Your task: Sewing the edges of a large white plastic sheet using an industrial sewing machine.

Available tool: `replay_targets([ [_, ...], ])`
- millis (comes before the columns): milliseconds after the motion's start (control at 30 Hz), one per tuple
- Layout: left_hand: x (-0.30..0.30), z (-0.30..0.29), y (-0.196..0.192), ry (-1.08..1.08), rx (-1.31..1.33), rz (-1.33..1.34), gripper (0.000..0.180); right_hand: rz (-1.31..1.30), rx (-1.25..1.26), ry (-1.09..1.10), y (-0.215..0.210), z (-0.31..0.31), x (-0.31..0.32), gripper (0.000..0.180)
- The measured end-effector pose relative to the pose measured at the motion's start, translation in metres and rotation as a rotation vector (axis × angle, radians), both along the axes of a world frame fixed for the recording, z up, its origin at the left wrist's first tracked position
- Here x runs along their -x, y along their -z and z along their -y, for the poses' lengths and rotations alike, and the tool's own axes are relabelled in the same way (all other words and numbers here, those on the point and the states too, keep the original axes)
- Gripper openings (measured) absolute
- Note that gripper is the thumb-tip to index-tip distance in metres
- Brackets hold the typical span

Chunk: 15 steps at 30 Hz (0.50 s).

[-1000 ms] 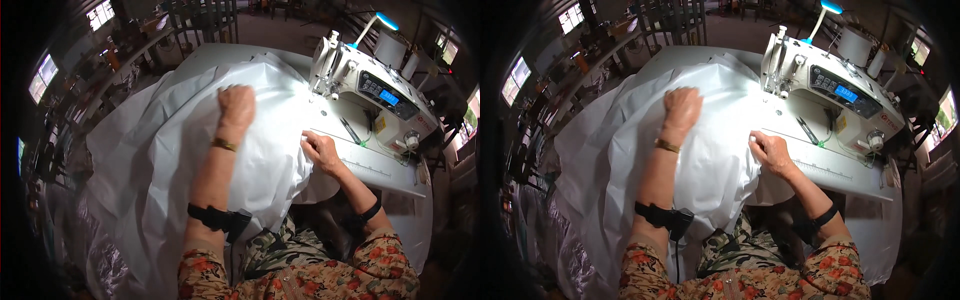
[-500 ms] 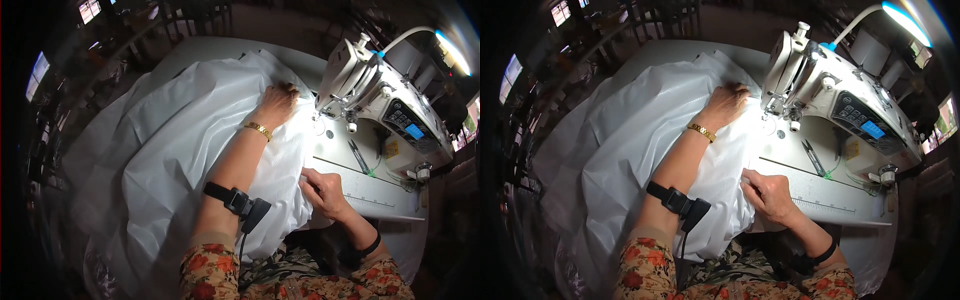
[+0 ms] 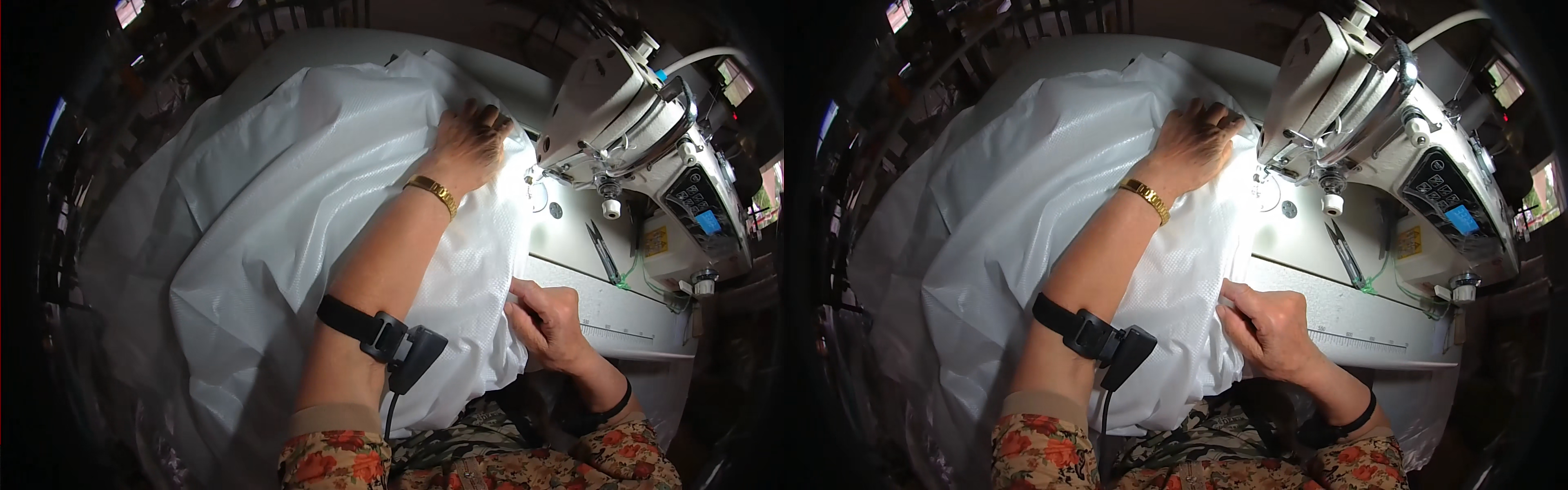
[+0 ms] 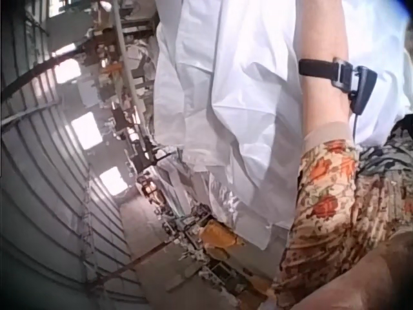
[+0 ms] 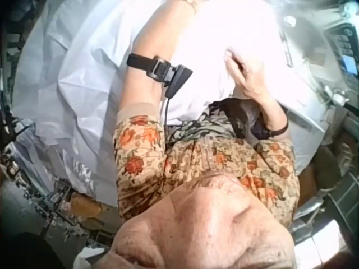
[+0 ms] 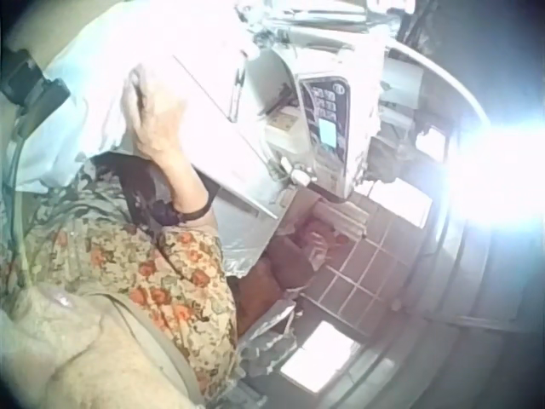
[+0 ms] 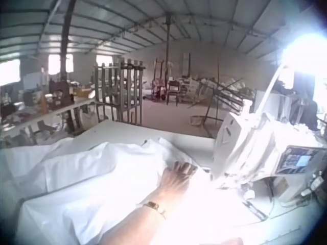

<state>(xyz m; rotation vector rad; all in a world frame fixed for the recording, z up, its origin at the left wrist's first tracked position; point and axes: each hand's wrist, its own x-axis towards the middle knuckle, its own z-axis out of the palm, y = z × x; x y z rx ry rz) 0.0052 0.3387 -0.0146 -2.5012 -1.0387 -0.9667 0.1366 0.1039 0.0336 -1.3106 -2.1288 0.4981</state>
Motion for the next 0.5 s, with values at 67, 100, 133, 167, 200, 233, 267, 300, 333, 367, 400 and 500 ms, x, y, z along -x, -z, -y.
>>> replay_targets([
  [67, 0.0010, -0.0001, 0.0005, 0.003, 0.015, 0.005, 0.035, 0.011, 0.026, 0.004, 0.0002, 0.0001, 0.0011, 0.024],
  [100, -0.0007, -0.0002, 0.0004, 0.012, 0.027, 0.006, 0.036, 0.011, 0.028, 0.004, 0.0002, 0.0004, 0.0005, 0.024],
  [133, -0.0022, -0.0004, 0.0001, 0.011, 0.028, 0.006, 0.036, 0.009, 0.009, 0.004, 0.0002, 0.0004, 0.0002, 0.025],
  [167, -0.0034, -0.0008, -0.0005, 0.004, 0.024, 0.007, 0.035, 0.006, -0.010, 0.002, 0.0001, 0.0004, 0.0000, 0.025],
  [200, -0.0029, -0.0005, -0.0009, -0.003, 0.022, 0.012, 0.034, 0.009, -0.008, 0.002, 0.0000, -0.0001, 0.0006, 0.025],
  [233, -0.0019, 0.0002, -0.0010, -0.003, 0.025, 0.014, 0.034, 0.005, -0.007, 0.002, -0.0005, -0.0006, 0.0013, 0.025],
  [267, -0.0011, 0.0008, -0.0015, 0.020, 0.041, 0.028, 0.032, 0.000, -0.006, 0.002, -0.0004, -0.0007, 0.0017, 0.025],
  [300, 0.0006, 0.0015, -0.0026, 0.040, 0.056, 0.042, 0.031, 0.001, -0.004, -0.001, -0.0004, -0.0007, 0.0020, 0.025],
  [333, 0.0016, 0.0021, -0.0039, 0.037, 0.057, 0.042, 0.031, 0.006, -0.008, 0.002, -0.0005, -0.0006, 0.0019, 0.025],
  [367, 0.0018, 0.0025, -0.0056, 0.065, 0.100, 0.049, 0.030, 0.011, -0.012, 0.005, -0.0007, -0.0004, 0.0019, 0.025],
  [400, 0.0017, 0.0031, -0.0060, 0.093, 0.145, 0.055, 0.030, 0.011, -0.008, 0.003, -0.0002, -0.0007, 0.0021, 0.025],
  [500, -0.0014, 0.0046, -0.0082, 0.143, 0.254, -0.019, 0.032, 0.016, -0.023, -0.008, -0.0007, -0.0018, 0.0017, 0.025],
])
